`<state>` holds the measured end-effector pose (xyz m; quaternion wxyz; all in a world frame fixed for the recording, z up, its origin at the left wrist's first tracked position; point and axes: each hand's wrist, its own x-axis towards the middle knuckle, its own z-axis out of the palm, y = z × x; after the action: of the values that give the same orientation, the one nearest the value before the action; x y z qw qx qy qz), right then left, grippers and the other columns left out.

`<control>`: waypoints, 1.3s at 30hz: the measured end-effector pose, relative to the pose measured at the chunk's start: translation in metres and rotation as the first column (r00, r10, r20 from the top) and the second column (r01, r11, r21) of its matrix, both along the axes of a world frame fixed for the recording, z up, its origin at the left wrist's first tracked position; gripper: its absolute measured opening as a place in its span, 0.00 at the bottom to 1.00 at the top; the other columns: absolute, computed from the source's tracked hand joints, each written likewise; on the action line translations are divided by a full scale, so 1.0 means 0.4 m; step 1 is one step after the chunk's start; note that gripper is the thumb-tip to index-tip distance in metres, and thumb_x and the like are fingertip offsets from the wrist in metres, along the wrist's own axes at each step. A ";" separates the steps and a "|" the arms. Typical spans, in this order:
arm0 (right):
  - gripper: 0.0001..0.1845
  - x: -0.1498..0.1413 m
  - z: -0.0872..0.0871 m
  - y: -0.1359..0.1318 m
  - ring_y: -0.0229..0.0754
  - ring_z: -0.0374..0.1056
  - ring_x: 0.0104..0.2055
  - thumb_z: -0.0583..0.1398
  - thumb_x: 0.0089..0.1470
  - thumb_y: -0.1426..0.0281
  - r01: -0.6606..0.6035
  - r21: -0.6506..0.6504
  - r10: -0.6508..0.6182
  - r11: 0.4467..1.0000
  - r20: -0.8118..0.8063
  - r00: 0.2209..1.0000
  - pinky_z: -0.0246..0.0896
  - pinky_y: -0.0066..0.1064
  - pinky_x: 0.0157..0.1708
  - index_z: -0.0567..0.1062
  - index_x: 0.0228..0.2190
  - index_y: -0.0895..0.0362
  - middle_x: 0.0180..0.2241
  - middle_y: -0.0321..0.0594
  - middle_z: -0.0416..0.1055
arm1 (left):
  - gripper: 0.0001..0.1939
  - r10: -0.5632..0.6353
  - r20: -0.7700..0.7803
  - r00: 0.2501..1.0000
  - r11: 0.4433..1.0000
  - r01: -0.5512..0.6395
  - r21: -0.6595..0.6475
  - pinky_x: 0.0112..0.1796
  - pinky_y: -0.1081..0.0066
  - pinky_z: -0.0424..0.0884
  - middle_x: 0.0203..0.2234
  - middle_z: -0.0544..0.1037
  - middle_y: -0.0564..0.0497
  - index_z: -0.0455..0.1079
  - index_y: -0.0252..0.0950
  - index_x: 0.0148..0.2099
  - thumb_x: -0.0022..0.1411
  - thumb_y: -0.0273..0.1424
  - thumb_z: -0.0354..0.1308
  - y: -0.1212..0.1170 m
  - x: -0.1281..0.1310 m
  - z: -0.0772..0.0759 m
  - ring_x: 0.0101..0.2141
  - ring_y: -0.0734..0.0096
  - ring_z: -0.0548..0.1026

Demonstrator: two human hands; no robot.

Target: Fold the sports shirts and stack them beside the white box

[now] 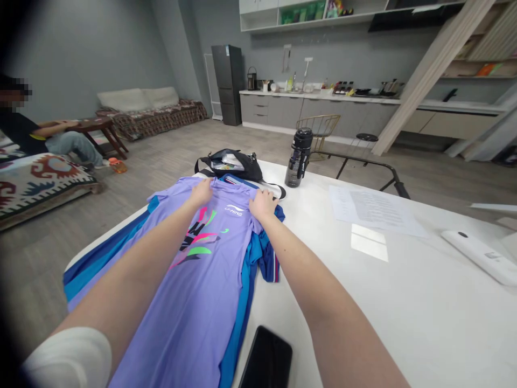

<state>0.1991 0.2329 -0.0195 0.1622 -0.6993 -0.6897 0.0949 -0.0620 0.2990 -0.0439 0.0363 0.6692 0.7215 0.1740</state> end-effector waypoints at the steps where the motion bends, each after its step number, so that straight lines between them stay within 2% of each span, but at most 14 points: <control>1: 0.28 -0.002 -0.003 0.019 0.61 0.55 0.62 0.57 0.63 0.58 0.005 -0.003 -0.005 1.000 0.017 1.000 0.49 0.60 0.59 0.68 0.60 0.58 0.59 0.57 0.65 | 0.31 0.023 0.006 1.000 1.000 -0.023 -0.004 0.61 0.48 0.60 0.62 0.67 0.37 0.58 0.41 0.69 0.65 0.24 0.50 0.028 -0.011 -0.008 0.62 0.48 0.66; 4: 0.25 -0.003 -0.010 0.063 0.62 0.54 0.62 0.58 0.62 0.59 -0.010 0.009 0.009 1.000 0.041 0.999 0.49 0.59 0.58 0.72 0.56 0.57 0.58 0.57 0.65 | 0.31 0.104 0.036 0.994 0.993 -0.102 -0.052 0.62 0.44 0.57 0.65 0.64 0.36 0.58 0.41 0.69 0.65 0.25 0.52 0.100 -0.037 -0.028 0.64 0.46 0.62; 7: 0.15 -0.001 -0.016 0.088 0.60 0.56 0.59 0.59 0.60 0.64 -0.091 0.082 0.089 0.993 0.024 0.996 0.50 0.56 0.56 0.79 0.46 0.54 0.54 0.53 0.68 | 0.23 0.153 0.053 0.987 0.982 -0.146 -0.116 0.59 0.41 0.59 0.59 0.72 0.37 0.69 0.40 0.60 0.63 0.26 0.54 0.147 -0.052 -0.035 0.60 0.44 0.68; 10: 0.07 -0.005 -0.017 0.097 0.55 0.61 0.54 0.60 0.54 0.69 -0.173 0.154 0.188 0.973 -0.093 0.978 0.55 0.47 0.52 0.77 0.36 0.54 0.46 0.48 0.72 | 0.13 0.176 0.050 0.983 0.980 -0.170 -0.108 0.57 0.40 0.60 0.51 0.78 0.38 0.75 0.38 0.49 0.64 0.29 0.55 0.157 -0.067 -0.027 0.56 0.43 0.72; 12: 0.04 -0.011 -0.010 0.090 0.48 0.64 0.45 0.60 0.52 0.70 -0.270 0.204 0.313 0.941 -0.225 0.923 0.57 0.38 0.46 0.73 0.33 0.55 0.39 0.42 0.72 | 0.12 0.163 0.049 0.985 0.986 -0.160 -0.051 0.57 0.41 0.60 0.53 0.76 0.37 0.76 0.38 0.47 0.66 0.30 0.53 0.146 -0.078 -0.020 0.58 0.43 0.70; 15: 0.03 -0.020 0.023 0.055 0.41 0.60 0.33 0.56 0.49 0.73 -0.415 0.286 0.498 0.864 -0.351 0.793 0.53 0.30 0.35 0.67 0.29 0.53 0.29 0.33 0.67 | 0.20 0.102 0.061 0.993 0.994 -0.104 0.028 0.58 0.44 0.62 0.59 0.72 0.37 0.71 0.39 0.57 0.64 0.27 0.52 0.121 -0.087 -0.010 0.60 0.47 0.67; 17: 0.04 -0.025 0.058 0.018 0.39 0.57 0.30 0.55 0.47 0.74 -0.493 0.322 0.586 0.808 -0.355 0.728 0.48 0.29 0.32 0.63 0.27 0.53 0.26 0.31 0.62 | 0.32 0.041 0.058 0.997 0.999 -0.043 0.030 0.59 0.44 0.60 0.61 0.70 0.39 0.63 0.42 0.66 0.59 0.22 0.55 0.109 -0.084 -0.002 0.61 0.49 0.66; 19: 0.05 -0.027 0.096 -0.025 0.39 0.56 0.29 0.54 0.47 0.74 -0.551 0.347 0.649 0.759 -0.324 0.689 0.46 0.30 0.31 0.61 0.27 0.53 0.25 0.31 0.61 | 0.38 -0.035 0.026 0.999 0.999 0.035 -0.004 0.62 0.43 0.56 0.60 0.72 0.44 0.63 0.46 0.66 0.54 0.20 0.55 0.101 -0.079 0.011 0.62 0.51 0.66; 22: 0.06 -0.018 0.137 -0.086 0.41 0.59 0.31 0.54 0.48 0.75 -0.594 0.351 0.681 0.724 -0.223 0.697 0.48 0.30 0.32 0.64 0.30 0.52 0.28 0.32 0.65 | 0.23 -0.102 -0.022 0.995 0.994 0.101 -0.052 0.63 0.47 0.55 0.49 0.80 0.47 0.76 0.44 0.51 0.54 0.23 0.57 0.083 -0.085 0.041 0.57 0.50 0.71; 25: 0.12 0.002 0.141 -0.133 0.44 0.66 0.36 0.55 0.50 0.75 -0.600 0.267 0.643 0.754 -0.117 0.757 0.52 0.31 0.35 0.70 0.38 0.51 0.36 0.35 0.73 | 0.08 -0.110 -0.030 0.994 0.991 0.107 -0.074 0.56 0.60 0.66 0.40 0.82 0.47 0.78 0.41 0.38 0.56 0.30 0.59 0.038 -0.111 0.074 0.48 0.54 0.77; 29: 0.21 0.021 0.115 -0.154 0.49 0.71 0.46 0.55 0.57 0.73 -0.502 0.109 0.507 0.858 -0.032 0.861 0.60 0.36 0.42 0.71 0.51 0.49 0.51 0.41 0.74 | 0.14 -0.084 -0.034 0.996 0.996 0.083 -0.027 0.47 0.67 0.70 0.41 0.81 0.47 0.73 0.41 0.50 0.64 0.32 0.52 -0.044 -0.142 0.106 0.45 0.59 0.77; 34: 0.26 0.024 0.112 -0.085 0.52 0.71 0.49 0.47 0.64 0.73 -0.196 0.067 0.199 0.978 -0.029 0.980 0.63 0.42 0.48 0.68 0.60 0.48 0.55 0.48 0.68 | 0.17 0.114 0.055 0.992 0.978 -0.122 0.172 0.43 0.66 0.70 0.42 0.80 0.42 0.64 0.40 0.58 0.72 0.31 0.41 -0.094 -0.142 0.152 0.44 0.57 0.78; 36: 0.26 0.022 0.110 -0.048 0.54 0.69 0.51 0.49 0.64 0.73 -0.138 0.020 0.138 0.990 -0.011 0.990 0.62 0.45 0.50 0.70 0.60 0.46 0.56 0.49 0.66 | 0.16 0.157 0.103 0.982 0.952 -0.179 0.250 0.44 0.67 0.69 0.43 0.80 0.42 0.63 0.40 0.58 0.73 0.31 0.41 -0.100 -0.136 0.175 0.45 0.57 0.78; 39: 0.18 0.011 0.092 -0.014 0.58 0.60 0.59 0.55 0.62 0.67 -0.134 -0.021 0.135 0.991 0.033 0.990 0.56 0.53 0.55 0.78 0.50 0.48 0.56 0.50 0.64 | 0.15 0.135 0.111 0.985 0.954 -0.159 0.252 0.44 0.67 0.69 0.42 0.80 0.43 0.64 0.40 0.57 0.73 0.31 0.42 -0.105 -0.124 0.198 0.44 0.57 0.78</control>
<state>0.2034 0.2272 0.0173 0.1368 -0.6541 -0.7371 0.1001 -0.1115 0.2570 0.0352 -0.0316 0.6039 0.7377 0.3002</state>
